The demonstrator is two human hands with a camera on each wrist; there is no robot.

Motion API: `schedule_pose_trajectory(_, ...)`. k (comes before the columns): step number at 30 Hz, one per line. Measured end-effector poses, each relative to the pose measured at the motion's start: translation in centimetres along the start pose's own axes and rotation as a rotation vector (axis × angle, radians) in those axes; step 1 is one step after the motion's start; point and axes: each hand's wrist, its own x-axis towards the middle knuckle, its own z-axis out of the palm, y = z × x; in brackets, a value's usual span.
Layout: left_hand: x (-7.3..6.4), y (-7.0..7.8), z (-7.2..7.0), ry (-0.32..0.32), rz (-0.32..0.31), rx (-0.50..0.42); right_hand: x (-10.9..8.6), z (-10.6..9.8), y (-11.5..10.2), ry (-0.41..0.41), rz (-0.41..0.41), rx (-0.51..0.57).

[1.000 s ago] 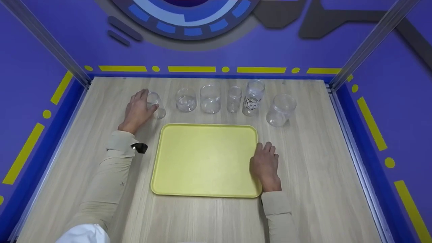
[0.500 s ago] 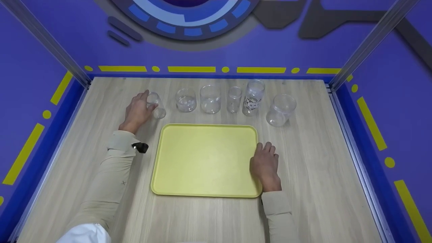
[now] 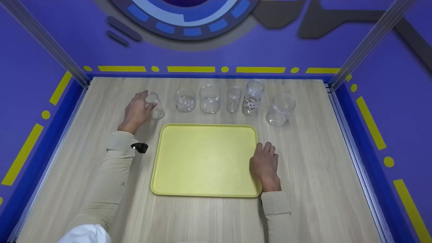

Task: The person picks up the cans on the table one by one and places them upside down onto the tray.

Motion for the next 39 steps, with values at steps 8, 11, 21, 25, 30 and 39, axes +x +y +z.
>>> schedule_pose_trajectory(8, -0.3, 0.0, -0.2, 0.027, 0.009, -0.040, 0.0, 0.1, 0.1, 0.012, 0.000, 0.010)
schedule_pose_trajectory(11, -0.6, 0.0, -0.3, 0.041, 0.001, -0.061, 0.1, 0.1, 0.1, 0.010, -0.009, 0.017)
schedule_pose_trajectory(21, -1.2, 0.7, -1.0, 0.097, 0.038, -0.130, 0.1, 0.1, 0.2, 0.001, 0.017, 0.042)
schedule_pose_trajectory(25, -1.4, 0.9, -1.2, 0.104, 0.040, -0.165, 0.0, 0.3, 0.4, 0.012, 0.017, 0.041)
schedule_pose_trajectory(30, -1.9, 1.1, -1.4, 0.118, 0.048, -0.224, 0.1, 0.4, 0.5, 0.008, 0.022, 0.035)
schedule_pose_trajectory(39, -2.6, 1.6, -1.6, 0.166, 0.073, -0.378, 0.0, 0.3, 0.4, 0.009, 0.028, 0.043)
